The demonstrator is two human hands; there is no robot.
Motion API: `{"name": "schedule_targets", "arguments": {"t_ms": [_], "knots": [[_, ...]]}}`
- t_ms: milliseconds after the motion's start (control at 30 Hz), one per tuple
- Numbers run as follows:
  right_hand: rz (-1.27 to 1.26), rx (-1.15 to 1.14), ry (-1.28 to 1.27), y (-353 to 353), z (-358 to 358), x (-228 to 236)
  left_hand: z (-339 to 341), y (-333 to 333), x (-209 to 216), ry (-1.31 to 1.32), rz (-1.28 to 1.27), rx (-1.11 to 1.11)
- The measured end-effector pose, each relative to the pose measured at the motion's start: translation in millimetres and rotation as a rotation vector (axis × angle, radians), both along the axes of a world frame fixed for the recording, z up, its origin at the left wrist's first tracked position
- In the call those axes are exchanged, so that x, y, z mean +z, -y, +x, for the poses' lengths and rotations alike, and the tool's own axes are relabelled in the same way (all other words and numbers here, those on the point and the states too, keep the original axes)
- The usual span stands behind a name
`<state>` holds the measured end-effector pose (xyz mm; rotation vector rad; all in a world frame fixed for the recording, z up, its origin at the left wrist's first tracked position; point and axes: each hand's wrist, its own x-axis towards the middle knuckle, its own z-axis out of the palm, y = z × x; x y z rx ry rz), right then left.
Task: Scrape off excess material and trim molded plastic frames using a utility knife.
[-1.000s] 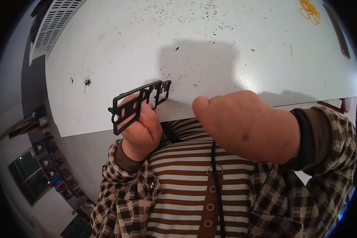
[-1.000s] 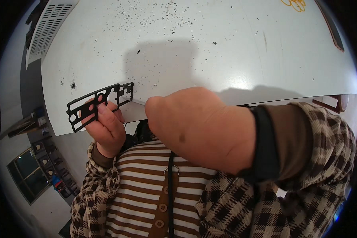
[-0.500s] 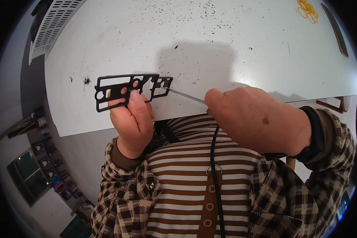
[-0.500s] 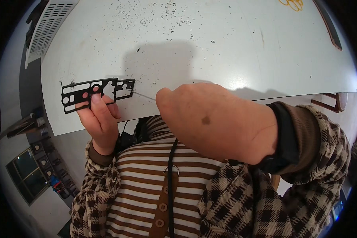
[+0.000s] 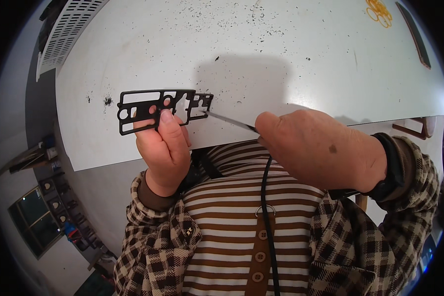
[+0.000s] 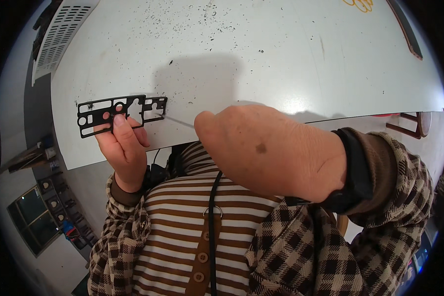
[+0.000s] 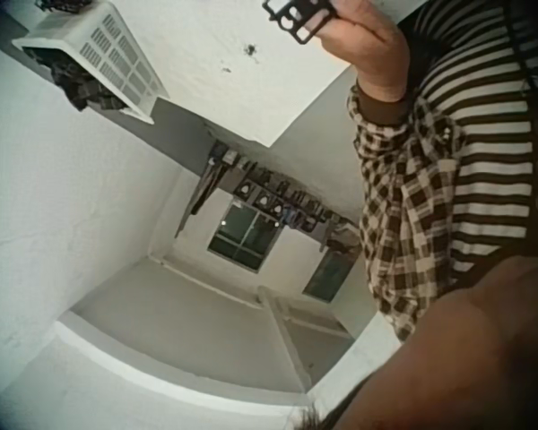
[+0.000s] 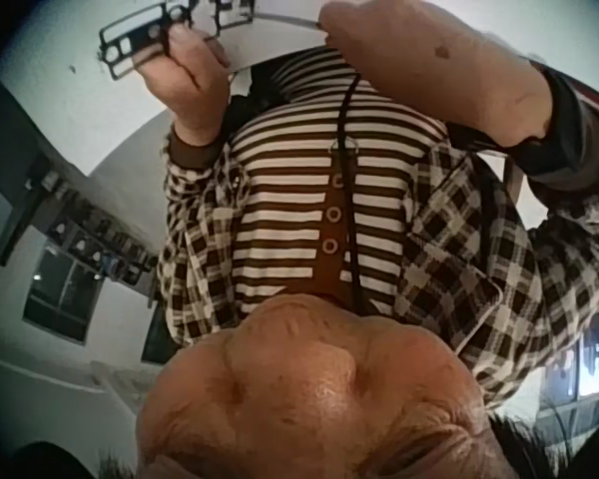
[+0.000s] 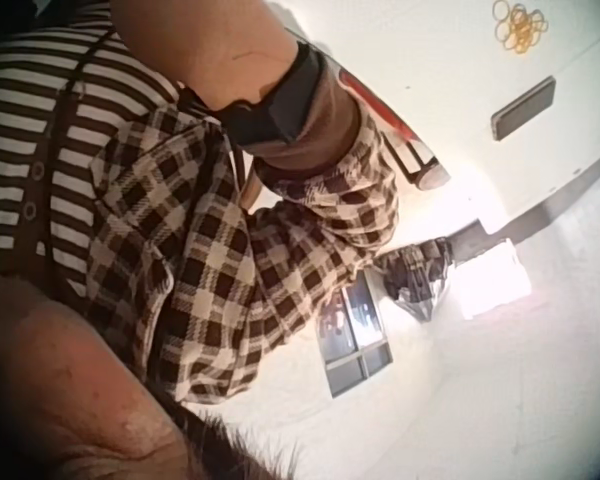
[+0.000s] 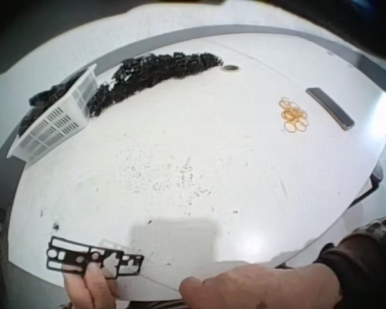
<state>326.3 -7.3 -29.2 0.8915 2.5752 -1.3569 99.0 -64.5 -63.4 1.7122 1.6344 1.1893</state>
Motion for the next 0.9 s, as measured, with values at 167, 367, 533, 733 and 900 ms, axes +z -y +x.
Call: {"name": "schedule_targets", "arguments": {"t_ms": [167, 367, 533, 733, 900], "knots": [[-0.012, 0.025, 0.037, -1, -1, 1, -1, 2, -5, 0.009, 0.006, -0.001], [0.032, 0.114, 0.049, 1, -8, 11, 1, 4, -6, 0.026, 0.001, 0.048], [0.017, 0.111, 0.037, 0, -11, 10, 2, 5, -7, 0.001, 0.001, 0.013], [0.038, 0.154, -0.069, -4, -10, -4, -3, 9, -15, -0.098, 0.003, -0.003], [0.041, 0.163, 0.02, -7, -13, 7, -4, 13, -13, -0.028, -0.034, 0.009]]}}
